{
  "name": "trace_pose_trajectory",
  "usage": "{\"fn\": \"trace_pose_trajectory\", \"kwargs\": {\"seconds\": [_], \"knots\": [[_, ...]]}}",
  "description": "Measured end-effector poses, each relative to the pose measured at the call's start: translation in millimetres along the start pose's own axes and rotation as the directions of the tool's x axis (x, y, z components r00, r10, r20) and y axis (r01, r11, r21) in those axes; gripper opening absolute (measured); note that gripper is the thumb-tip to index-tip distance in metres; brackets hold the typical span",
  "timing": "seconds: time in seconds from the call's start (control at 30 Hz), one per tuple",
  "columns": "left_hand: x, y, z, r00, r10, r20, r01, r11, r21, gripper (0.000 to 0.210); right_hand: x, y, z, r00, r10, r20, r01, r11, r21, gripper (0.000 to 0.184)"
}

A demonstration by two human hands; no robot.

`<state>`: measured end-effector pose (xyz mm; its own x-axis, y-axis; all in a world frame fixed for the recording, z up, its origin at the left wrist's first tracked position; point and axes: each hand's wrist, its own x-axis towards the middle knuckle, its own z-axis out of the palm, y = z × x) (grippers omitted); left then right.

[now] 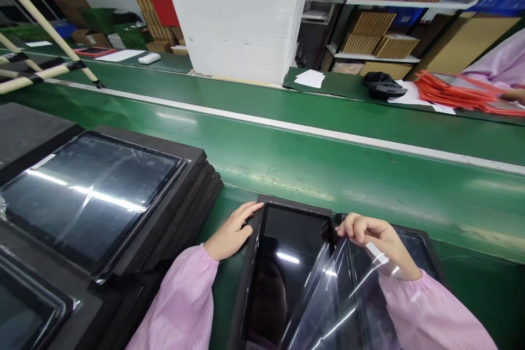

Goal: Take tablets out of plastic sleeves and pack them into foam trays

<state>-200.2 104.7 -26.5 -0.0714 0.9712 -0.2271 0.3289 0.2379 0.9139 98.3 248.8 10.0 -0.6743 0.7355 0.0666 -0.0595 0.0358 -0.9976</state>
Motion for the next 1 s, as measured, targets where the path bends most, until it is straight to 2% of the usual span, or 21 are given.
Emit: {"fn": "trace_pose_trajectory", "kwargs": {"seconds": [0.3, 0.53, 0.67, 0.8, 0.87, 1.0], "knots": [[-1.3, -0.2, 0.0, 1.0, -0.003, 0.007, 0.003, 1.0, 0.01, 0.068, -1.6, -0.5, 1.2, 1.0, 0.023, 0.005, -0.023, 0.995, 0.097, 0.026], [-2.1, -4.7, 0.4, 1.0, -0.009, 0.025, 0.008, 0.999, 0.049, 0.068, -4.6, -2.8, 3.4, 1.0, 0.009, -0.006, -0.009, 0.997, 0.081, 0.019], [-4.5, -4.2, 0.6, 0.999, -0.022, 0.042, 0.019, 0.997, 0.07, 0.07, -10.3, -10.3, 14.4, 0.985, 0.069, 0.161, -0.06, 0.996, -0.059, 0.022], [-7.7, -1.8, -1.2, 0.998, -0.016, 0.061, 0.009, 0.993, 0.116, 0.073, -18.0, -18.9, 37.0, 0.93, 0.142, 0.339, -0.055, 0.966, -0.251, 0.033], [-9.8, -1.6, -3.4, 0.996, 0.0, 0.093, -0.012, 0.992, 0.128, 0.075, -20.3, -20.9, 45.5, 0.927, 0.148, 0.345, -0.037, 0.95, -0.309, 0.034], [-13.9, -6.2, -8.9, 0.986, 0.025, 0.164, -0.051, 0.987, 0.155, 0.081, -20.2, -20.3, 48.3, 0.957, 0.082, 0.277, 0.018, 0.94, -0.34, 0.028]]}}
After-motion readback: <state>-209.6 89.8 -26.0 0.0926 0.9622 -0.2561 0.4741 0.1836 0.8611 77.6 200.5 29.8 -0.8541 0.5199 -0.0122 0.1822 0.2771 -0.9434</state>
